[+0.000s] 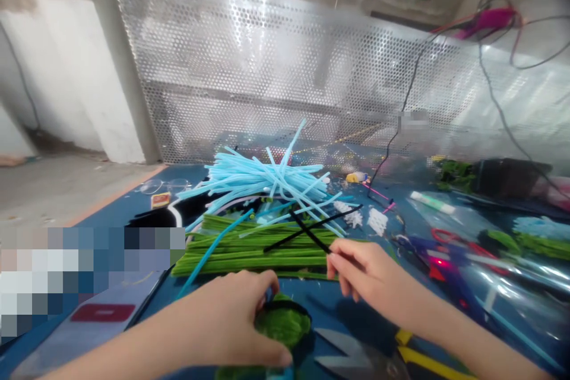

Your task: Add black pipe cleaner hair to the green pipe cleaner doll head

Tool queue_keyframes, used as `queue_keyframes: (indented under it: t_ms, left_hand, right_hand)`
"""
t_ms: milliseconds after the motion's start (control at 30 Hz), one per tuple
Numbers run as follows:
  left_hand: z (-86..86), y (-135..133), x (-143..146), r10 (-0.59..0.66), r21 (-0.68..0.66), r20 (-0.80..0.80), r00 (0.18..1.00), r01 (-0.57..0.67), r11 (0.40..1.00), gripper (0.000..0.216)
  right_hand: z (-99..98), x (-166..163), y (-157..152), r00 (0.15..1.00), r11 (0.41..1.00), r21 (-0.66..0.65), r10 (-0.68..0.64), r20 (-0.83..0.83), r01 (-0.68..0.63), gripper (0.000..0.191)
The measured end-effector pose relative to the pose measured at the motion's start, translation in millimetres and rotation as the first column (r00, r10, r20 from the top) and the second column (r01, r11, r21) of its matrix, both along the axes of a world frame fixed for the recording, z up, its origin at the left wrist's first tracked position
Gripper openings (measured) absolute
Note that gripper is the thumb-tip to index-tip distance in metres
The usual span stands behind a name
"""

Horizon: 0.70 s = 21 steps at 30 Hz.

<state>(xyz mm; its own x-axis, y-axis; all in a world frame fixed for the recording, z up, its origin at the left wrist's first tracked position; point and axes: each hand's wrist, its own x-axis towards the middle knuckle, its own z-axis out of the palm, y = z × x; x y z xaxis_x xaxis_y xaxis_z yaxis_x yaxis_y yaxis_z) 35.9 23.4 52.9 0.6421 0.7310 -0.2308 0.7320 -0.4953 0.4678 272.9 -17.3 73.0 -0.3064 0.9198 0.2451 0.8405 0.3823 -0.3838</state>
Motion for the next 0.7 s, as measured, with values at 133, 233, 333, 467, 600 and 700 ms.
queue_keyframes:
  t_ms: [133, 233, 333, 467, 600, 700]
  left_hand:
    - [-3.2, -7.1, 12.7, 0.034, -0.034, 0.118, 0.992, -0.030, 0.999, 0.043]
    - [3.6, -7.2, 15.7, 0.037, -0.165, 0.396, 0.918, 0.031, 0.986, 0.043]
    - [7.7, -8.1, 15.9, 0.095, -0.327, 0.624, 0.776, 0.149, 0.933, 0.043]
    - [6.9, -7.9, 15.3, 0.131, -0.278, 0.720, 0.681, 0.111, 0.954, 0.045]
    - [9.0, -5.9, 14.9, 0.056, -0.020, 0.669, 0.741, -0.057, 0.998, 0.040]
    - [10.0, -5.4, 15.5, 0.033, 0.060, 0.640, 0.768, -0.093, 0.994, 0.032]
  right_hand:
    - [-6.9, 4.8, -13.8, 0.990, 0.998, 0.016, -0.057, -0.129, 0.060, 0.029]
    - [-1.3, 13.3, -22.9, 0.977, 0.980, 0.171, -0.070, -0.203, 0.106, 0.020]
    - [17.7, 22.1, -26.5, 0.990, 0.915, 0.403, 0.039, -0.138, 0.020, 0.024]
    - [50.6, 25.2, -15.5, 0.988, 0.801, 0.578, 0.104, 0.118, -0.154, 0.028]
    - [62.8, 11.3, -2.6, 0.982, 0.789, 0.584, 0.147, 0.118, -0.189, 0.028]
    - [55.7, -5.6, -2.1, 0.981, 0.891, 0.433, 0.184, -0.067, -0.137, 0.019]
